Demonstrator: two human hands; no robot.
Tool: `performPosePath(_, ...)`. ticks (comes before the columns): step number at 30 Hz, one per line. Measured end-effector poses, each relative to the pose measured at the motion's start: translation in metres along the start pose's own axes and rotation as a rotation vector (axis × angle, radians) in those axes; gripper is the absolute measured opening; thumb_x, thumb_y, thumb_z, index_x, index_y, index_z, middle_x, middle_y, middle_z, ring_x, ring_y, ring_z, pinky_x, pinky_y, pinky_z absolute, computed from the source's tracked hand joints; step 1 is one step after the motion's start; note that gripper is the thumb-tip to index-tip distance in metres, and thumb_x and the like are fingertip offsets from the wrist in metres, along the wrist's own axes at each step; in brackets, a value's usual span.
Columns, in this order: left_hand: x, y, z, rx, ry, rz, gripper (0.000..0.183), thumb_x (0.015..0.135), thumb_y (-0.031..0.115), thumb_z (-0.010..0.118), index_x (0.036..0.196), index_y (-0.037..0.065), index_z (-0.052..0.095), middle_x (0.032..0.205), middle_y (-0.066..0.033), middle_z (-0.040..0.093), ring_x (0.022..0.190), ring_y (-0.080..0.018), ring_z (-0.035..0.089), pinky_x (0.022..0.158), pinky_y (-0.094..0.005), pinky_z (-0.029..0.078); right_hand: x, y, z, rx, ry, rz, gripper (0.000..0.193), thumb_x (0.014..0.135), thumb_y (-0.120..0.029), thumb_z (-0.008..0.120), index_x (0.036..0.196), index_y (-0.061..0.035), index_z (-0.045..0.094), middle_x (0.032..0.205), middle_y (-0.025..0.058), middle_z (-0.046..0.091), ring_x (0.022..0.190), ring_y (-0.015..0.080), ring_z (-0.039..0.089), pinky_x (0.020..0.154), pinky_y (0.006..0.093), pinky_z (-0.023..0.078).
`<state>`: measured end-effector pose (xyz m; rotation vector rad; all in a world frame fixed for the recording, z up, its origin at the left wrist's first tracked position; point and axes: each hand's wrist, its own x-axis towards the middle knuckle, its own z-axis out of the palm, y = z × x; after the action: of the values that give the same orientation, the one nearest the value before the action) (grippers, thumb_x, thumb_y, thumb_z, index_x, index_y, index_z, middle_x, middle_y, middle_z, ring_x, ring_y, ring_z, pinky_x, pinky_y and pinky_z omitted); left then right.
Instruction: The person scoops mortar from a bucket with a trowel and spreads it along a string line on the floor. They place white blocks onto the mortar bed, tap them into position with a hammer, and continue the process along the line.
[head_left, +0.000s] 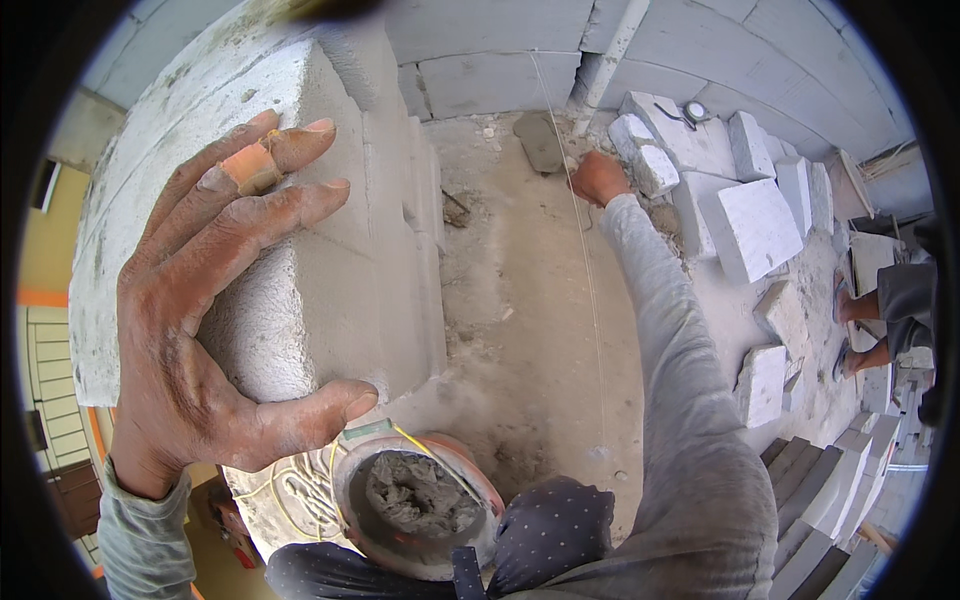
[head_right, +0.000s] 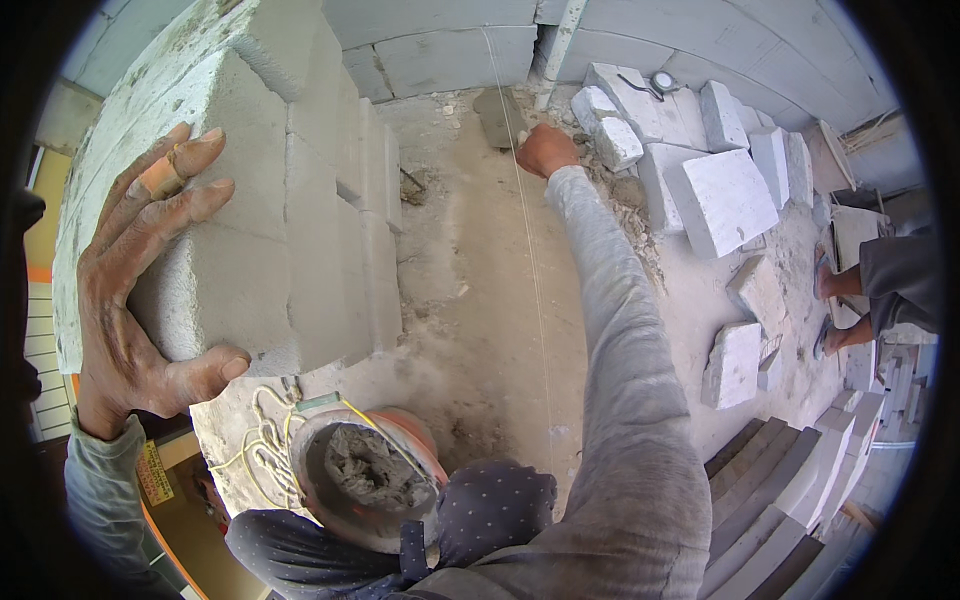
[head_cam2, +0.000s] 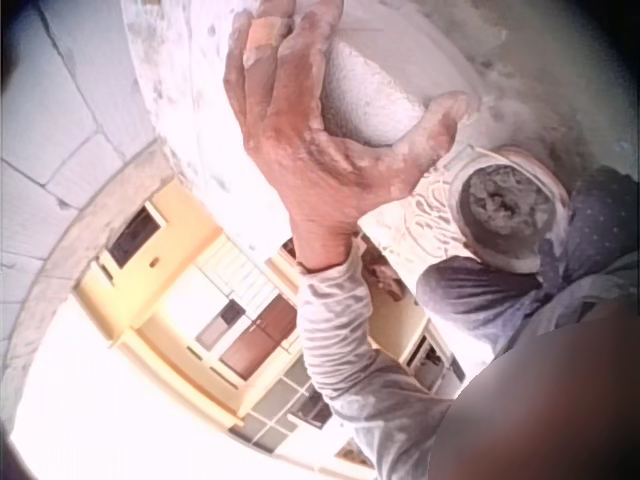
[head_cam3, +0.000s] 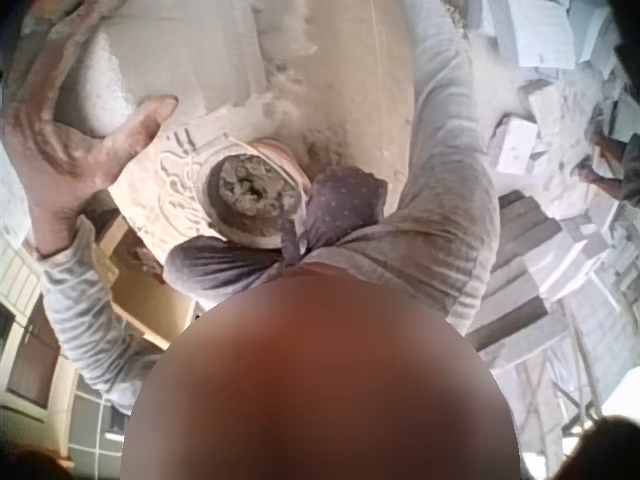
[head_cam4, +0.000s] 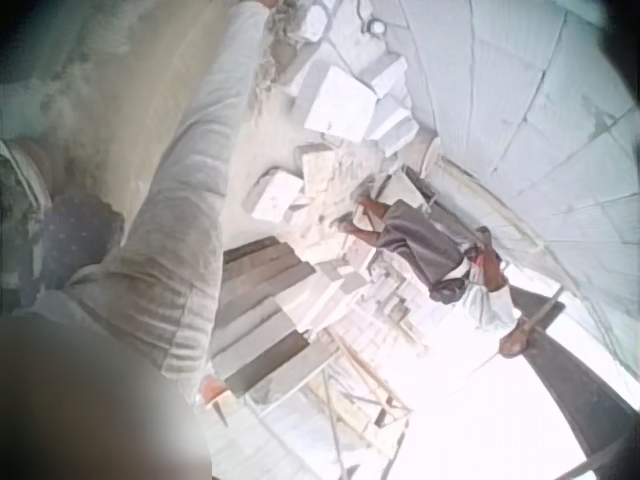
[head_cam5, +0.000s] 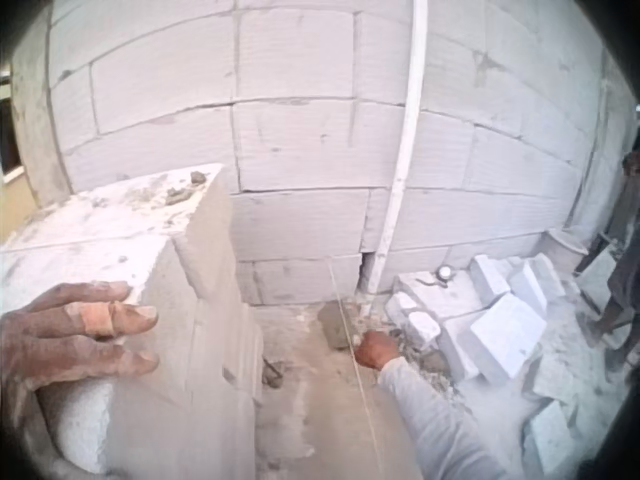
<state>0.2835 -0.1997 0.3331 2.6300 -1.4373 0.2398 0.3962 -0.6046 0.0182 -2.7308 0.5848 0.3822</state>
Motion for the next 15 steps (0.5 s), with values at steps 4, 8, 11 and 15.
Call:
performPosePath(4, -0.002, -0.001, 0.002, 0.026, 0.039, 0.024, 0.089, 0.060, 0.069, 0.075, 0.124, 0.008, 0.067, 0.137, -0.0191, 0.059, 0.135, -0.0457, 0.046, 0.110, -0.0613, 0.037, -0.026, 0.024, 0.033, -0.015, 0.107, -0.080, 0.041, 0.085, -0.025, 0.064, 0.115, 0.0011, 0.066, 0.106, 0.0258, 0.069, 0.103, 0.0408, 0.067, 0.091, 0.0462, 0.054)
performPosePath(8, 0.008, 0.007, 0.001, 0.047, 0.076, 0.055, 0.088, 0.061, 0.067, 0.076, 0.126, 0.009, 0.067, 0.138, -0.0165, 0.060, 0.135, -0.0415, 0.047, 0.111, -0.0604, 0.038, -0.065, 0.049, 0.084, 0.038, 0.182, -0.149, 0.044, 0.084, -0.026, 0.066, 0.119, 0.0004, 0.065, 0.094, 0.0280, 0.070, 0.092, 0.0448, 0.069, 0.086, 0.0493, 0.055)
performPosePath(11, 0.007, 0.008, 0.003, 0.021, 0.140, 0.087, 0.084, 0.062, 0.064, 0.078, 0.126, 0.010, 0.067, 0.137, -0.0156, 0.060, 0.134, -0.0386, 0.050, 0.112, -0.0573, 0.038, -0.110, 0.077, 0.121, 0.019, 0.201, -0.148, 0.045, 0.086, -0.026, 0.065, 0.123, -0.0003, 0.063, 0.095, 0.0285, 0.070, 0.091, 0.0453, 0.068, 0.085, 0.0500, 0.055)
performPosePath(15, -0.018, -0.002, 0.010, -0.006, 0.245, 0.123, 0.063, 0.079, 0.055, 0.075, 0.120, 0.008, 0.069, 0.117, -0.0166, 0.069, 0.109, -0.0377, 0.065, 0.097, -0.0489, 0.051, -0.190, 0.125, 0.127, 0.024, 0.247, -0.103, 0.042, 0.088, -0.029, 0.065, 0.117, 0.0012, 0.064, 0.092, 0.0299, 0.069, 0.092, 0.0465, 0.067, 0.084, 0.0516, 0.053)
